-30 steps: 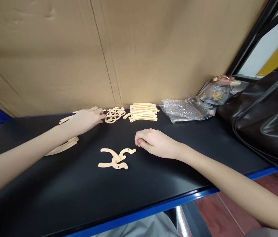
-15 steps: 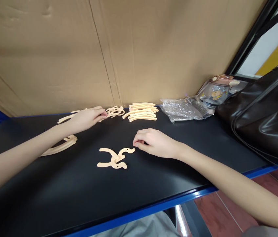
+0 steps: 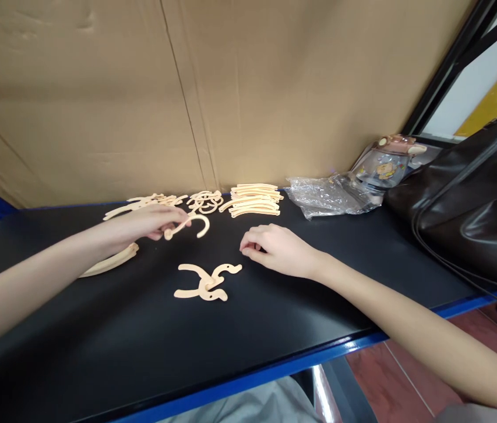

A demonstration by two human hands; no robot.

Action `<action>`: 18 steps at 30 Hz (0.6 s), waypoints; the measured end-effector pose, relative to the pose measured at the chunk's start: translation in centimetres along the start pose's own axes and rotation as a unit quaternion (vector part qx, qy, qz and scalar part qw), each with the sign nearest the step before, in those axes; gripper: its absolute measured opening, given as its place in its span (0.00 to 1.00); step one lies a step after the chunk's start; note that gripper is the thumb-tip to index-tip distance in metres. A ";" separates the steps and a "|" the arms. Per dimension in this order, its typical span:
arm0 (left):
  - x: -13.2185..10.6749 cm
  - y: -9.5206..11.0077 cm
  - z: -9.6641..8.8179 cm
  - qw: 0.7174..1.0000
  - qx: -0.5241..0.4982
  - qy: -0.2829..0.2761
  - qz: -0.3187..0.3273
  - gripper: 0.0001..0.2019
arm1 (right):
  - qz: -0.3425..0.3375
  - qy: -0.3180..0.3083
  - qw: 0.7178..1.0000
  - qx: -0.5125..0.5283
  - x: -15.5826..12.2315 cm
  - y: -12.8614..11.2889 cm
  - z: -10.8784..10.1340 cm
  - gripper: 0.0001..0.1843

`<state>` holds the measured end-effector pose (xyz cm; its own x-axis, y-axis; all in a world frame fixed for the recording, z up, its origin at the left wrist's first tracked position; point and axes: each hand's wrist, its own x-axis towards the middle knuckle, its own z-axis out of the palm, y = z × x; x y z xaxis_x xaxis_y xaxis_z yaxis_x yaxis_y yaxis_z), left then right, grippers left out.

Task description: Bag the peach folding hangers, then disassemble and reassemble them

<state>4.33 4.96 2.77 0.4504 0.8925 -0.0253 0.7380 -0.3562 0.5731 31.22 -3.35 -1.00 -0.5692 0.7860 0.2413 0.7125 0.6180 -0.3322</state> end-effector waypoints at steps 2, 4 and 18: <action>-1.5 0.3 0.9 0.999 0.025 -0.018 0.010 0.14 | 0.030 0.023 0.999 -0.029 0.5 0.8 -0.3 0.08; -2.8 0.3 1.8 0.997 0.070 -0.016 0.024 0.14 | 0.054 0.038 0.995 -0.078 1.3 1.7 -0.8 0.09; -7.5 1.2 4.0 0.961 0.176 -0.054 0.205 0.38 | 0.042 0.048 0.976 -0.210 3.3 6.4 0.2 0.16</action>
<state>3.82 -3.25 0.38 0.7754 0.6296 0.0484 0.6025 -0.7607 0.2415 33.84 3.18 -2.54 -0.4746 0.8202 0.3194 0.8720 0.4875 0.0440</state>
